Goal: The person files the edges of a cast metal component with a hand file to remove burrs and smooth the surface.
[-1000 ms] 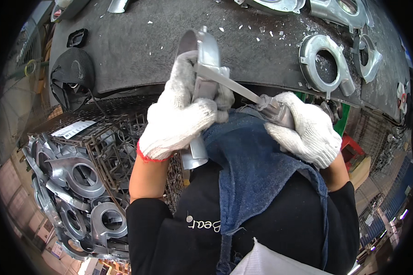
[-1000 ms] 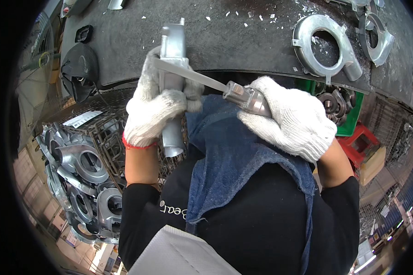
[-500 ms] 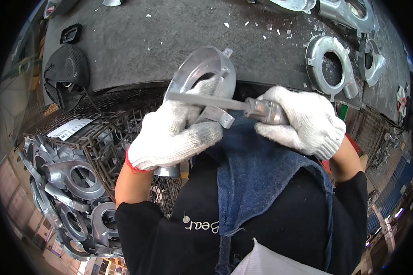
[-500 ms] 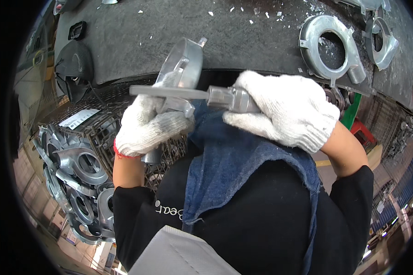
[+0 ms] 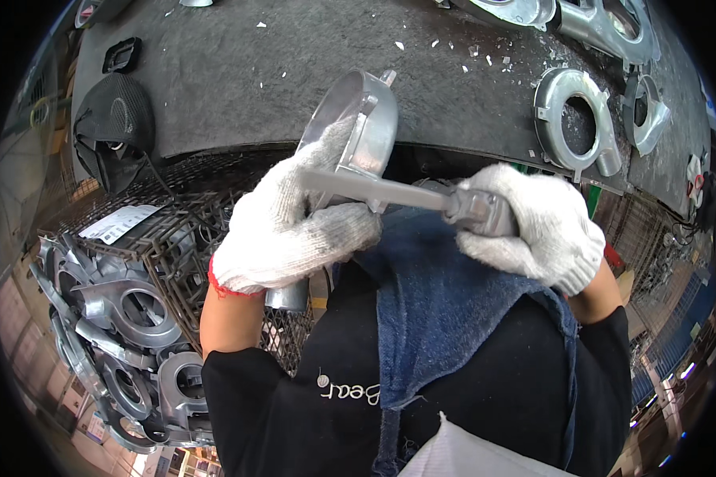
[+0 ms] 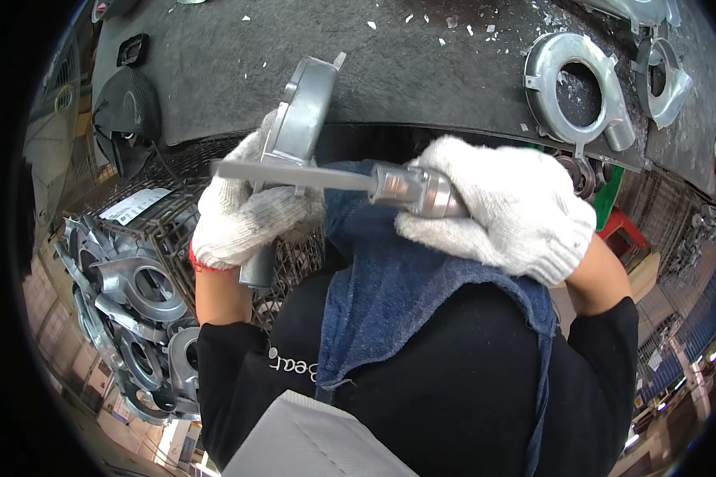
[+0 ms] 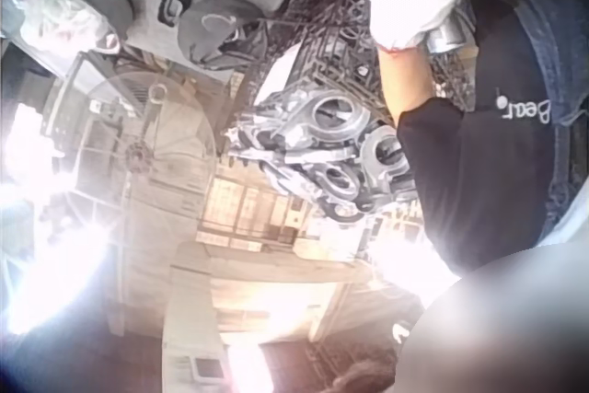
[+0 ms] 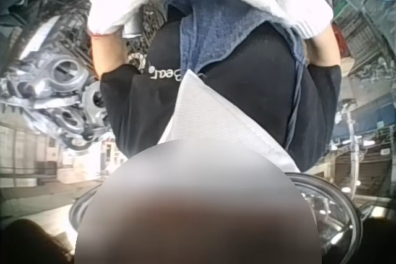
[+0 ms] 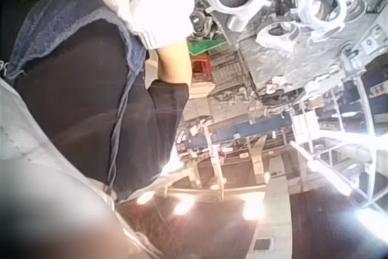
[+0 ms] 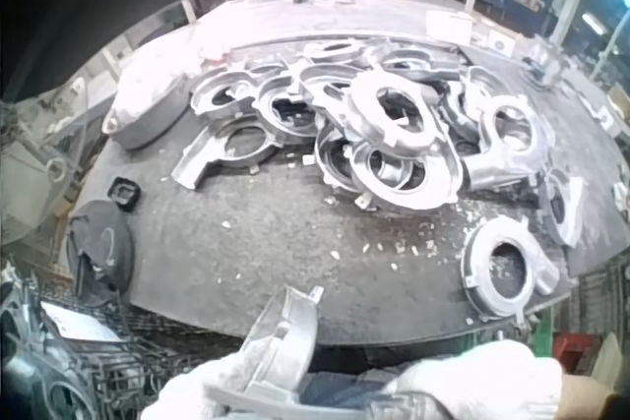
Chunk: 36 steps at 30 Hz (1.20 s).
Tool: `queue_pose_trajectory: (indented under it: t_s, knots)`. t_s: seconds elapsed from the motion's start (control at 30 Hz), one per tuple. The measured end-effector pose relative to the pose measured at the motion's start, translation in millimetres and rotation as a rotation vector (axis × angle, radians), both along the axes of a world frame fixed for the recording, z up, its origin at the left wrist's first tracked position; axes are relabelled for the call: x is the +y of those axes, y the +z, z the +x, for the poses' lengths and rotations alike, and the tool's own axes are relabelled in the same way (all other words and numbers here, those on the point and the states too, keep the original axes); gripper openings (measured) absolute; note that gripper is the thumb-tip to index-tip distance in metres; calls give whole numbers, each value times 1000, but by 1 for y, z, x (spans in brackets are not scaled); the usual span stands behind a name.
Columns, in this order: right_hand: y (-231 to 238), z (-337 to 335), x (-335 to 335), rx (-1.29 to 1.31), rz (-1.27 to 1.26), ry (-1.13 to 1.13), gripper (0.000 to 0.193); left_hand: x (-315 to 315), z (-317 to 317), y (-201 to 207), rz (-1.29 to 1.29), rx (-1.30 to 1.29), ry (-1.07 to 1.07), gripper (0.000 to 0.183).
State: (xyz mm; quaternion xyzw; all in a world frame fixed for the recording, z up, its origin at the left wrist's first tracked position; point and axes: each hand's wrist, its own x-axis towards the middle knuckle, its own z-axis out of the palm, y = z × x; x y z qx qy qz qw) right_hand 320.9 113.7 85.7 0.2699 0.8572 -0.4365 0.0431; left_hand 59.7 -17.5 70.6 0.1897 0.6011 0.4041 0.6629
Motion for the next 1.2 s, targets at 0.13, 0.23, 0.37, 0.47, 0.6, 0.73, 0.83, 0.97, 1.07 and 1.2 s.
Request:
queue_pose_trajectory:
  t_s: [0.13, 0.23, 0.37, 0.47, 0.6, 0.73, 0.83, 0.97, 1.07, 1.2]
  knots:
    - [-2, -4, -11, -58, 107, 63, 46, -9, 4, -15, 215, 232, -144, 98]
    - [-2, -2, -7, -31, 91, 45, 45, -12, 3, -15, 299, 147, -138, 91]
    - [-14, -8, -7, 215, 89, -202, 58, 6, 7, 5, 248, -78, -201, 79]
    - [-13, -27, -7, 81, 94, -150, 62, 3, 3, 4, 181, -175, -47, 86]
    - [-17, -36, -6, -81, 375, -88, 70, -16, -1, -20, 553, 458, -317, 75]
    - [-5, -38, -10, -137, 352, -48, 72, -19, 4, -20, 532, 582, -384, 60]
    - [-10, -36, -12, -220, 375, -38, 72, -17, 12, -27, 414, 299, -179, 54]
    - [-6, -40, -9, -171, 349, -73, 69, -18, 14, -32, 399, 342, -179, 52]
    - [-8, -34, -13, -186, 229, -74, 65, -14, 12, -25, 652, 642, -267, 53]
    - [-12, -32, -6, 91, 297, -52, 61, -15, 13, -13, 159, 289, -217, 57]
